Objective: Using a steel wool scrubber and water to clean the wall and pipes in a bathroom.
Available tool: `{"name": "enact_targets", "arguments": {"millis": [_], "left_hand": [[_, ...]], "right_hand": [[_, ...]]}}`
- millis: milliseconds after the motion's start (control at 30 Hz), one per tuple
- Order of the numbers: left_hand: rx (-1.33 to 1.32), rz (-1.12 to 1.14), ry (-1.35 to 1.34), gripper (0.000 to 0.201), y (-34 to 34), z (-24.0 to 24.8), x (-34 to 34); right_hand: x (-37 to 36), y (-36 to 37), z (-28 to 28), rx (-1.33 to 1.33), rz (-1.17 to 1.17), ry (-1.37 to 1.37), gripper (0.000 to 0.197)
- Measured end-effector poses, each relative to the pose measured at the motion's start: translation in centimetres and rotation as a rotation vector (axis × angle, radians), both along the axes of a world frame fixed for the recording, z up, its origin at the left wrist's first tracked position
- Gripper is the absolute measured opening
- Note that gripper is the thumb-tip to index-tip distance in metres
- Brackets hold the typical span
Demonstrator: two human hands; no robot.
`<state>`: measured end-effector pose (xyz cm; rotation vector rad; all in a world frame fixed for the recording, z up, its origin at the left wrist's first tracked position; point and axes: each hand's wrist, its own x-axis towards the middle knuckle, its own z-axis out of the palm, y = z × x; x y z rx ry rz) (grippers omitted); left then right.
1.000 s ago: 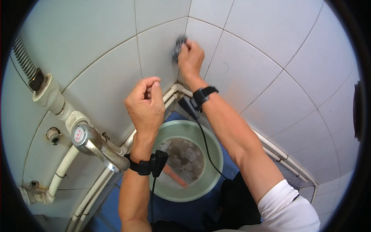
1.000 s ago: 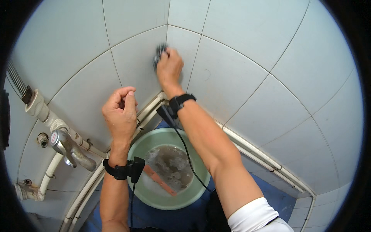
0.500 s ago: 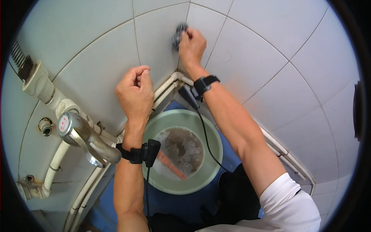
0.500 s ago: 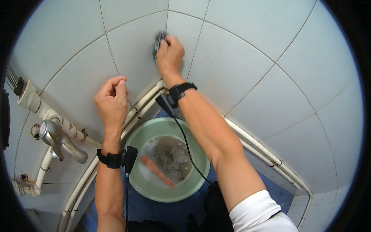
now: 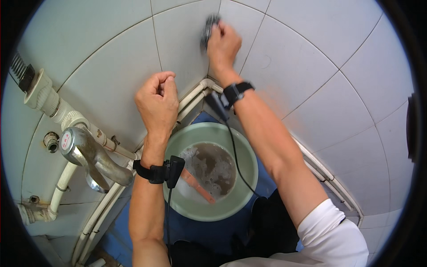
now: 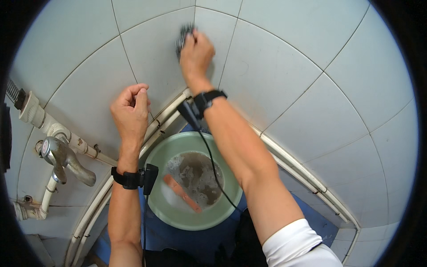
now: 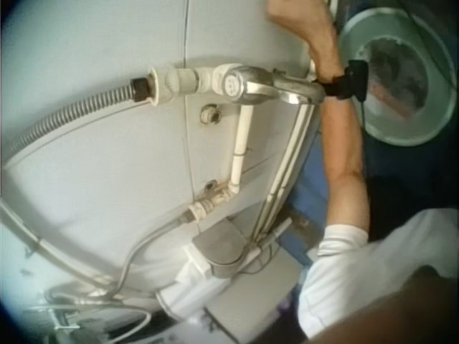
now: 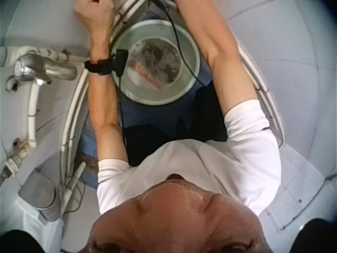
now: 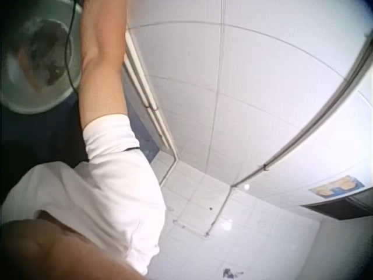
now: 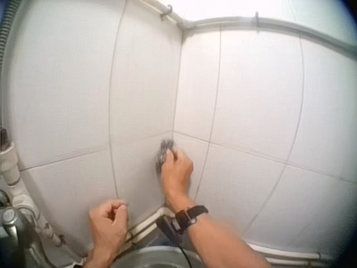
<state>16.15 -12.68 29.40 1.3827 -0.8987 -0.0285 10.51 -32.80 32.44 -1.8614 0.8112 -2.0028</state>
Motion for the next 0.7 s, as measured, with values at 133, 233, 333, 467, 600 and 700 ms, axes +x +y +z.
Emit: {"name": "enact_targets", "arguments": {"millis": [133,233,333,467,600,700], "left_hand": [[0.026,0.005,-0.014,0.014,-0.1,-0.5,-1.0],[0.029,-0.027,-0.057,0.014,-0.6,-0.8,-1.7],[0.063,0.013,-0.012,0.015,1.1,-0.7,-0.3],[0.03,-0.031,0.002,0.016,0.6,0.3,-0.8],[0.034,0.004,0.045,0.014,-0.4,-0.5,-1.4],[0.075,-0.001,0.028,0.014,-0.6,-1.9,-1.5]], "right_hand": [[-0.8,1.9,-8.4,0.409,0.066,0.055,0.017],[-0.6,1.0,-8.0,0.535,0.026,-0.043,0.022],[0.0,2.7,-3.4,0.296,0.203,0.047,0.029],[0.2,1.4,-0.4,0.128,0.133,-0.138,0.022],[-1.3,1.6,-11.2,0.451,0.044,0.11,0.017],[-1.3,1.7,-11.6,0.689,0.063,0.118,0.017]]}}
